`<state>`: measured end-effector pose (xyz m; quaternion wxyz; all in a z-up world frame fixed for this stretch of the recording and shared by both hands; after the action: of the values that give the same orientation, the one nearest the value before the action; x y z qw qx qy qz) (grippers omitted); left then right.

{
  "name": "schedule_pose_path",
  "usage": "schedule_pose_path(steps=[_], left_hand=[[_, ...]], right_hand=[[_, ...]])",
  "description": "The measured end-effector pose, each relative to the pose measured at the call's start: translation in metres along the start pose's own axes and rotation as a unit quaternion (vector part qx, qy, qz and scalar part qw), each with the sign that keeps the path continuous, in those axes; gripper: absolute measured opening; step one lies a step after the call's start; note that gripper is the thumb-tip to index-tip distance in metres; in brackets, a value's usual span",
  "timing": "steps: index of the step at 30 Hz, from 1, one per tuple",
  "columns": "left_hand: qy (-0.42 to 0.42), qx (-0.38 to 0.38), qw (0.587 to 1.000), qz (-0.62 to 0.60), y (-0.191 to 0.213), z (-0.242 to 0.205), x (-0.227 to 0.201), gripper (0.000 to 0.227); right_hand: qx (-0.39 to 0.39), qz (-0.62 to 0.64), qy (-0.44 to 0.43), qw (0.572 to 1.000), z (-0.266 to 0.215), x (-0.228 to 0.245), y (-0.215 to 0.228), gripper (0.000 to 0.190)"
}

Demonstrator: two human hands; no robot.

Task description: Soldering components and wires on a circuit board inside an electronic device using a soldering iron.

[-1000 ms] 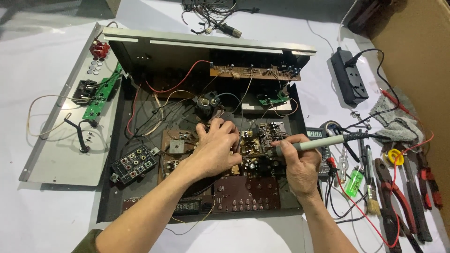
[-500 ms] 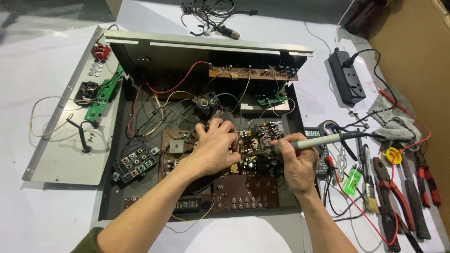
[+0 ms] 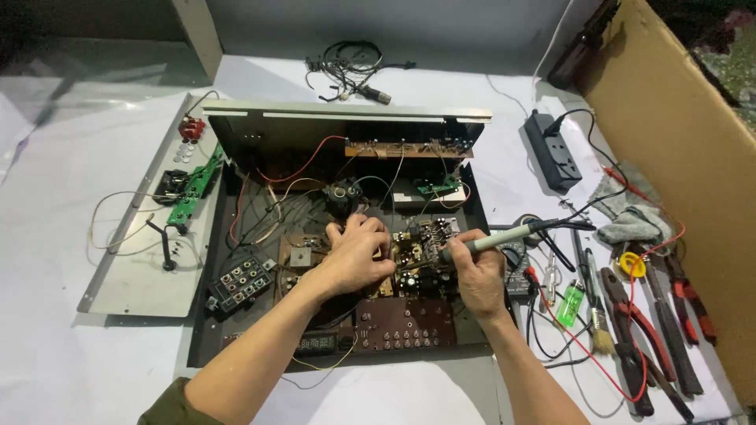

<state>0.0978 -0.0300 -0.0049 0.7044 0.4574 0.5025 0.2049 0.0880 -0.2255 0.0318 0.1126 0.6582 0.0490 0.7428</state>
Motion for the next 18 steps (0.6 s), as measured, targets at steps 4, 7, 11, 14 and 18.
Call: schedule_pose_path(steps=[4, 7, 11, 14, 18], left_hand=[[-0.003, -0.009, 1.0, -0.013, 0.007, 0.0, -0.001, 0.021], [0.012, -0.001, 0.999, -0.04, 0.006, -0.001, 0.001, 0.015], [0.018, -0.02, 0.998, -0.059, -0.003, 0.002, 0.014, 0.015], [0.018, -0.021, 0.998, -0.056, -0.005, 0.005, 0.019, 0.014], [0.017, -0.017, 0.998, -0.058, -0.007, 0.005, 0.019, 0.013]], right_hand=[[-0.005, -0.002, 0.0, 1.0, 0.001, 0.002, 0.001, 0.021], [-0.002, -0.002, -0.014, 1.0, 0.0, 0.001, 0.002, 0.023], [-0.004, -0.022, -0.011, 1.0, 0.001, 0.0, 0.001, 0.02], [-0.005, -0.013, 0.003, 1.0, 0.004, 0.002, 0.001, 0.019], [-0.003, 0.014, 0.007, 1.0, 0.002, 0.004, 0.001, 0.022]])
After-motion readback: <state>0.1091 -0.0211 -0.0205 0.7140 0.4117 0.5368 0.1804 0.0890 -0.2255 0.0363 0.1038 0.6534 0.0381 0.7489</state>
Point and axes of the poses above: each hand's wrist, its own z-axis towards the middle knuckle, its own y-axis out of the back of the hand, x = y × z, the point moved 10 cm from there along z, towards the middle knuckle, and after that the axes turned 8 degrees about -y, right-handed, at the moved point
